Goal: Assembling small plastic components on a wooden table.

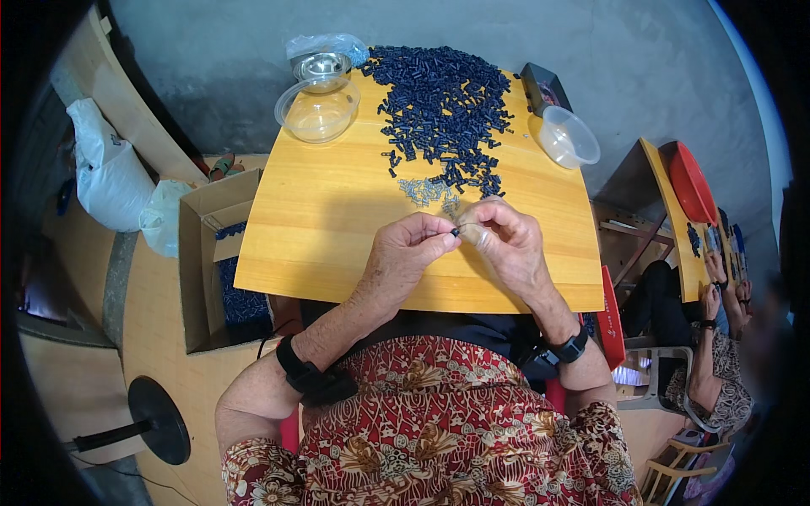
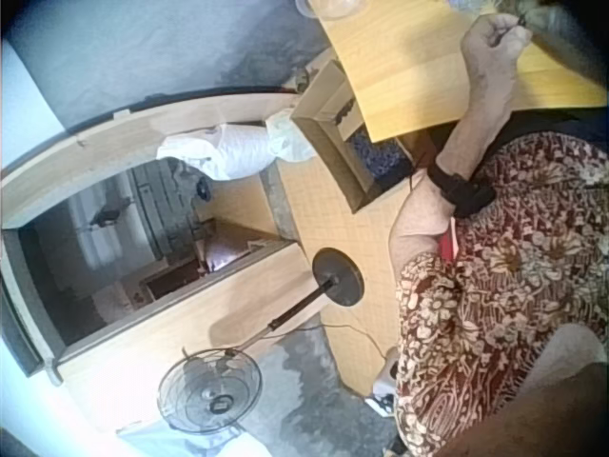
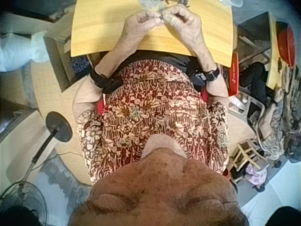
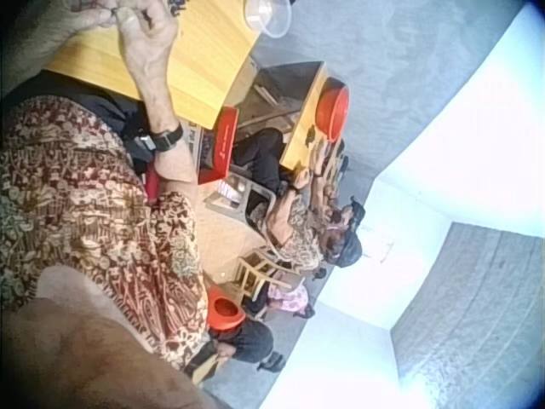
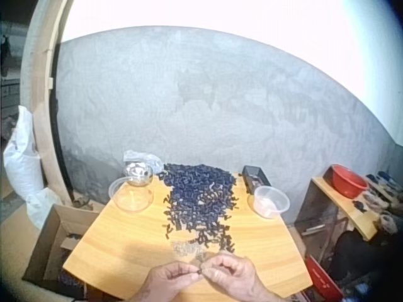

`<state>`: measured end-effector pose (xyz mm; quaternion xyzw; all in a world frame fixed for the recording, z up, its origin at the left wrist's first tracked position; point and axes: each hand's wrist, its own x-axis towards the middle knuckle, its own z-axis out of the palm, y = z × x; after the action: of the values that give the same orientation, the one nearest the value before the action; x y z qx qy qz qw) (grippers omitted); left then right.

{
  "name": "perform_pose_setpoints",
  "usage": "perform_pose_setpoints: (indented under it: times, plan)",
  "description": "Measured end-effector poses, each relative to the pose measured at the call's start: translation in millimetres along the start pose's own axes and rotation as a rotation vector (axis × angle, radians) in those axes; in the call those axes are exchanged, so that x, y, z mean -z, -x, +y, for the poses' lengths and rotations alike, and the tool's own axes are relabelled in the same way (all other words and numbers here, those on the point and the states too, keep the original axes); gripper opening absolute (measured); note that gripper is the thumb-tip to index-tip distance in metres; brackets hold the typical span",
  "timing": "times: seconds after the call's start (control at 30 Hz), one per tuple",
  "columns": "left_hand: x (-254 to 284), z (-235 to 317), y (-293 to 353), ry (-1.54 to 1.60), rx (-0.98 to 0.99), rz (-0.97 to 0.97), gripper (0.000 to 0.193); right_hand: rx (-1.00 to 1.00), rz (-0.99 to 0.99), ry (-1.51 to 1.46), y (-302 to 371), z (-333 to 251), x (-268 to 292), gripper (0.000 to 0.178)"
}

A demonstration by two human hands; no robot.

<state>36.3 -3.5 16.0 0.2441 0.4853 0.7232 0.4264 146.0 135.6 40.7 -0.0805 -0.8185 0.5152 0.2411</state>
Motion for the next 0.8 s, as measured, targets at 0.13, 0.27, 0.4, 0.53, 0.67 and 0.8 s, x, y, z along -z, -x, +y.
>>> perform_pose_setpoints:
  times: [0.13, 0.27, 0.4, 0.53, 0.67, 0.8]
  plan:
    - [0.3, -0.4, 0.1, -0.053, -0.007, -0.002, 0.014, -0.084, 0.043, -0.190, 0.7, 0.1, -1.8, 0.005]
    - [1.6, -2.6, -0.6, -0.055, -0.005, -0.003, 0.014, -0.045, 0.023, -0.056, 0.4, -1.2, -0.1, 0.005]
    - [2.0, -1.9, -0.6, -0.042, -0.018, -0.003, 0.014, -0.007, 0.001, -0.011, -0.7, -1.9, -1.5, 0.004]
    - [1.8, -2.8, -1.7, -0.042, -0.020, -0.002, 0.014, -0.004, 0.007, 0.007, -0.3, -1.8, -0.8, 0.004]
    - [3.9, -4.5, -2.0, -0.056, -0.009, 0.006, 0.014, 0.085, -0.006, 0.146, -0.9, -6.0, -1.2, 0.006]
    - [7.8, -5.4, -0.7, -0.028, -0.009, -0.003, 0.016, 0.199, 0.001, 0.297, -0.9, -6.6, -5.2, 0.010]
